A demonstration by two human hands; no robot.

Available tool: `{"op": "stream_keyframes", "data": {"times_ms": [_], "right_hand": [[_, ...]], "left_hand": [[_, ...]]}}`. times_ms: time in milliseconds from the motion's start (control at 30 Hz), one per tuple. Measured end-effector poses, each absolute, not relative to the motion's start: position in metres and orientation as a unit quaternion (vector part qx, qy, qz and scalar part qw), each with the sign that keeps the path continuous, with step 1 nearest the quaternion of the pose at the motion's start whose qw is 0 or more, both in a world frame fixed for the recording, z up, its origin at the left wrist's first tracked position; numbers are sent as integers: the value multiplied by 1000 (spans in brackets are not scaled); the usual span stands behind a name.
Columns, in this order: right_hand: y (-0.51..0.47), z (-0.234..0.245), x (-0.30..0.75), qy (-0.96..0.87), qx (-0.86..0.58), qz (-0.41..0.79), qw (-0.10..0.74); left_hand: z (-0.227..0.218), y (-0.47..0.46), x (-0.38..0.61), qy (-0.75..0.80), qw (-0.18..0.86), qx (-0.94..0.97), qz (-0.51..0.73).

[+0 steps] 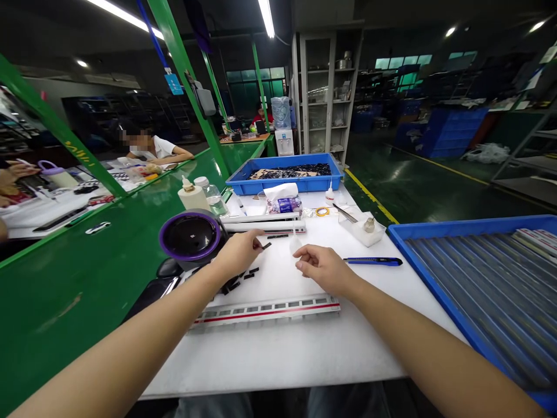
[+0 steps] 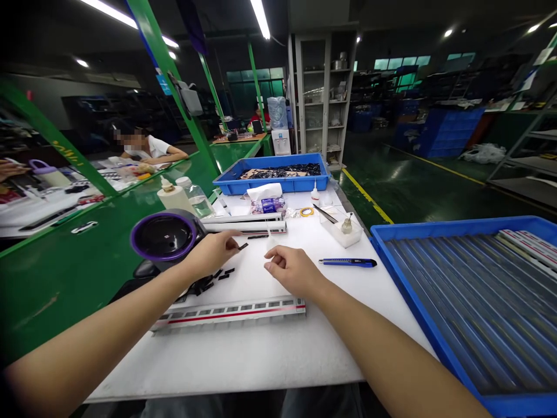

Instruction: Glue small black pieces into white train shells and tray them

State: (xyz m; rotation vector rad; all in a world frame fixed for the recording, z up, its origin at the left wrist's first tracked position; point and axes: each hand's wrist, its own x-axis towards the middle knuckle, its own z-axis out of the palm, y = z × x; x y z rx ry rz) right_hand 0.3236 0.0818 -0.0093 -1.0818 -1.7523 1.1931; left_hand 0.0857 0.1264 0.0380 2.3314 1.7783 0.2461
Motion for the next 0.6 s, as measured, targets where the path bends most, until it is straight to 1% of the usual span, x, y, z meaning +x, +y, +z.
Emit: {"op": "stream_keyframes", "data": {"times_ms": [67,100,133,200,300,433,500,533,600], "right_hand": [[79,-8,322,-643,-402,495,423],[78,-7,322,-625,-383,512,447],[77,-6,322,-609,-361,529,468],[77,-3,324,-585,-317,552,503],[79,0,327,-558,-291,571,527],[79,1,330,-540,-293,595,519],[77,1,330,-582,-305,536,530],[75,1,330,-617,-317,474,542],[72,0,330,-689,-332,314,563]], "left_hand": [[48,104,102,586,184,779,127],[52,93,110,574,276,750,180],[55,83,118,558,342,723,223],[58,68,131,532,423,675,288],[56,58,141,528,447,654,307],[55,55,147,541,452,635,317],[55,54,149,539,471,615,329],[55,54,149,537,483,605,335],[55,54,149,529,505,587,346]]}}
